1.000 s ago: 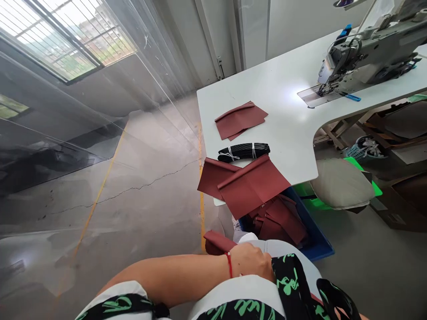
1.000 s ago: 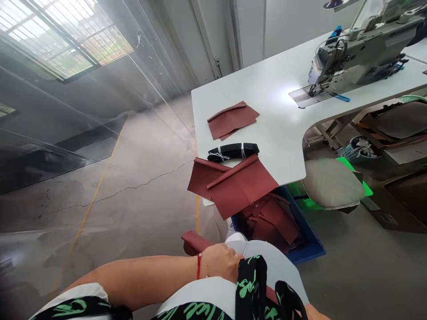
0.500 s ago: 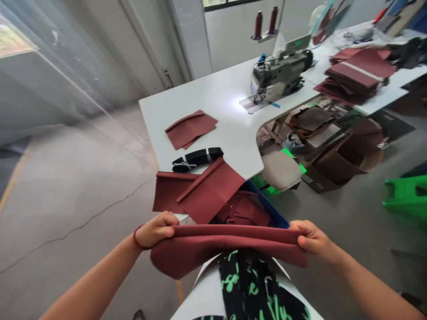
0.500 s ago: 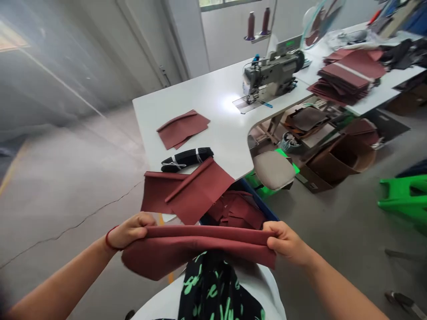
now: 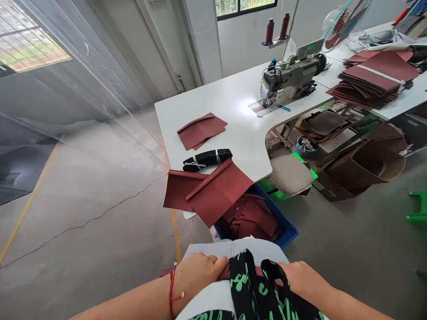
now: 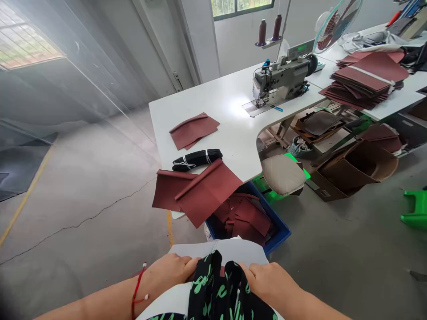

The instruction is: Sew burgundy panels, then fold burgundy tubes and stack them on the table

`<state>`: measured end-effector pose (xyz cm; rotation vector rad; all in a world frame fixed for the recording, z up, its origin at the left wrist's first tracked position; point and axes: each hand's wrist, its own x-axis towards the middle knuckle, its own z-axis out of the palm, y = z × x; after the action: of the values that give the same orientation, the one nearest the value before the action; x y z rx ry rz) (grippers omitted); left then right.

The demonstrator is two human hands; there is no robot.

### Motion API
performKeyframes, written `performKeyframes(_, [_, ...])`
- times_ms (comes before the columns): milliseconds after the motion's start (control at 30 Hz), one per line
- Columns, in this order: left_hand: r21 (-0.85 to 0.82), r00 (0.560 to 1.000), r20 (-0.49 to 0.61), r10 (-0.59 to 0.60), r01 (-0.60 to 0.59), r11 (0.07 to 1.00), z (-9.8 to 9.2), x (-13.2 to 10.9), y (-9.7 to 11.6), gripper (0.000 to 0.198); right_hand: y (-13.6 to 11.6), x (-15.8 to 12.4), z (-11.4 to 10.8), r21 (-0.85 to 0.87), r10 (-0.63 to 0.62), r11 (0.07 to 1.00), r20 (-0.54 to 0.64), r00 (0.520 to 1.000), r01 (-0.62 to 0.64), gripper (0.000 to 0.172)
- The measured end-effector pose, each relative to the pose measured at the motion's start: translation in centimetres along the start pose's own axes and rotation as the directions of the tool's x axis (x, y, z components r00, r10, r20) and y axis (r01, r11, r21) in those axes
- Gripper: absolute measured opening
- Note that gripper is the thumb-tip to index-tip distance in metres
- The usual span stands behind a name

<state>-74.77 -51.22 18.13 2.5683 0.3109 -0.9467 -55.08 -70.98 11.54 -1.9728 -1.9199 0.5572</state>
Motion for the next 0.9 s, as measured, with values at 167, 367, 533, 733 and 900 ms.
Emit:
performKeyframes(167, [0.064, 1.0, -0.001, -0.005, 0.005, 0.998, -1.3, -1.5, 0.1, 0.024, 0.7, 0.0, -1.4, -0.08, -0.173, 0.981, 0.073, 0.982, 0.179, 0.009])
performKeyframes(367, [-0.028, 0.987, -0.128, -0.1, 0.097, 0.995, -4.1, -1.8, -2.8, 0.024, 2.1, 3.1, -6.0, 0.218, -0.107, 0.972, 0.058, 0.993, 0.091, 0.021])
performKeyframes(533, [-0.242, 0.962, -0.268, -0.049, -0.018, 0.97, -5.2, -2.3, -7.7, 0.031, 4.0, 7.0, -9.9, 0.373, -0.163, 0.916, 0.016, 0.986, 0.145, 0.031])
performKeyframes(733, [-0.509, 0.946, -0.308, -0.102, -0.073, 0.858, -7.6, -0.4, -15.6, 0.042, 8.2, 12.5, -9.6, 0.856, 0.08, 0.516, -0.008, 0.997, -0.035, 0.065])
performKeyframes(900, [-0.439, 0.619, -0.619, -0.483, 0.238, 0.866, -14.7, 3.8, -27.5, 0.041, 10.2, 15.6, -3.2, 0.901, 0.452, 0.359, 0.059, 0.89, -0.243, 0.045])
